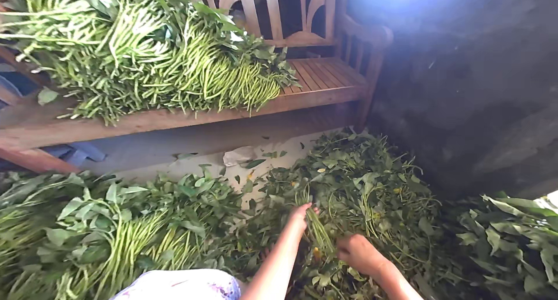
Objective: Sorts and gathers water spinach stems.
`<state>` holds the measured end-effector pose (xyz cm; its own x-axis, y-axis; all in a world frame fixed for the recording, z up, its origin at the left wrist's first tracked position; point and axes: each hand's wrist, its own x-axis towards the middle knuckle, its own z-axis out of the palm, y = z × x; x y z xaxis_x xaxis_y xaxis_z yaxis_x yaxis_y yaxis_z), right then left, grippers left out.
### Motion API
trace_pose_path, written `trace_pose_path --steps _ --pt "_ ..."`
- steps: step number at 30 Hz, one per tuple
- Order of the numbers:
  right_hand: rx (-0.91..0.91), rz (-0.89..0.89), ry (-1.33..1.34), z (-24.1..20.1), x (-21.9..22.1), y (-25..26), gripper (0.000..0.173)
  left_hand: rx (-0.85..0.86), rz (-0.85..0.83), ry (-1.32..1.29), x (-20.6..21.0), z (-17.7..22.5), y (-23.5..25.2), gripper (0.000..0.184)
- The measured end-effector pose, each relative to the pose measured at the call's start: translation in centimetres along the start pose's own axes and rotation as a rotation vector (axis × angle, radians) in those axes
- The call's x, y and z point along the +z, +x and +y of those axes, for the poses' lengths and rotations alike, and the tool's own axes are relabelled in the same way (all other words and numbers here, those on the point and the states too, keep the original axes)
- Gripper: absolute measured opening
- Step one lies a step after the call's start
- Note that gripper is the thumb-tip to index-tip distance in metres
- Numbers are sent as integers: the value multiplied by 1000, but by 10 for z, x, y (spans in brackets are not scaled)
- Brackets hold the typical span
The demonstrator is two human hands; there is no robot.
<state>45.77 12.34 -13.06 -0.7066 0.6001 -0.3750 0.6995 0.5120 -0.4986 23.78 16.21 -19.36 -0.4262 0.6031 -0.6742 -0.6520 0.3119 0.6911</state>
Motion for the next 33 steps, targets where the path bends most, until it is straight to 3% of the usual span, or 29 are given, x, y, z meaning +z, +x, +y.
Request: trace_pose_path --steps 2,4,6,9,11,14,16,19,22,25,27,30,33 --pt "244 -341 -173 1 9 6 39 100 -4 136 2 0 -1 45" --pt "355 -426 -153 11 17 6 44 156 -54 260 9 -2 -8 45" --pt "340 -281 -77 13 6 5 51 169 -149 360 17 -11 -19 48" --pt "123 301 172 16 -19 16 38 157 -307 498 32 -32 -42 50" --pt "78 507 244 33 -19 31 36 132 -383 498 40 -44 -56 48" --pt "181 620 467 64 3 44 33 32 -453 378 48 -45 -72 42" --pt "206 611 867 73 24 50 35 -58 -519 294 45 -45 -74 38" --pt "183 577 1466 64 51 58 27 -163 -615 225 37 -49 -65 37" --pt "196 506 1721 55 58 59 23 -268 -645 146 33 -46 -59 27" --pt "220 445 1596 66 50 54 31 -271 -577 46 37 -30 -56 18" --pt "263 501 1335 88 38 47 38 -191 -501 -19 40 -12 -53 16" --pt "487 620 848 144 32 37 34 -5 -396 -53 36 13 -41 17" --pt "682 354 463 171 36 28 35 77 -310 -83 30 23 -27 17"
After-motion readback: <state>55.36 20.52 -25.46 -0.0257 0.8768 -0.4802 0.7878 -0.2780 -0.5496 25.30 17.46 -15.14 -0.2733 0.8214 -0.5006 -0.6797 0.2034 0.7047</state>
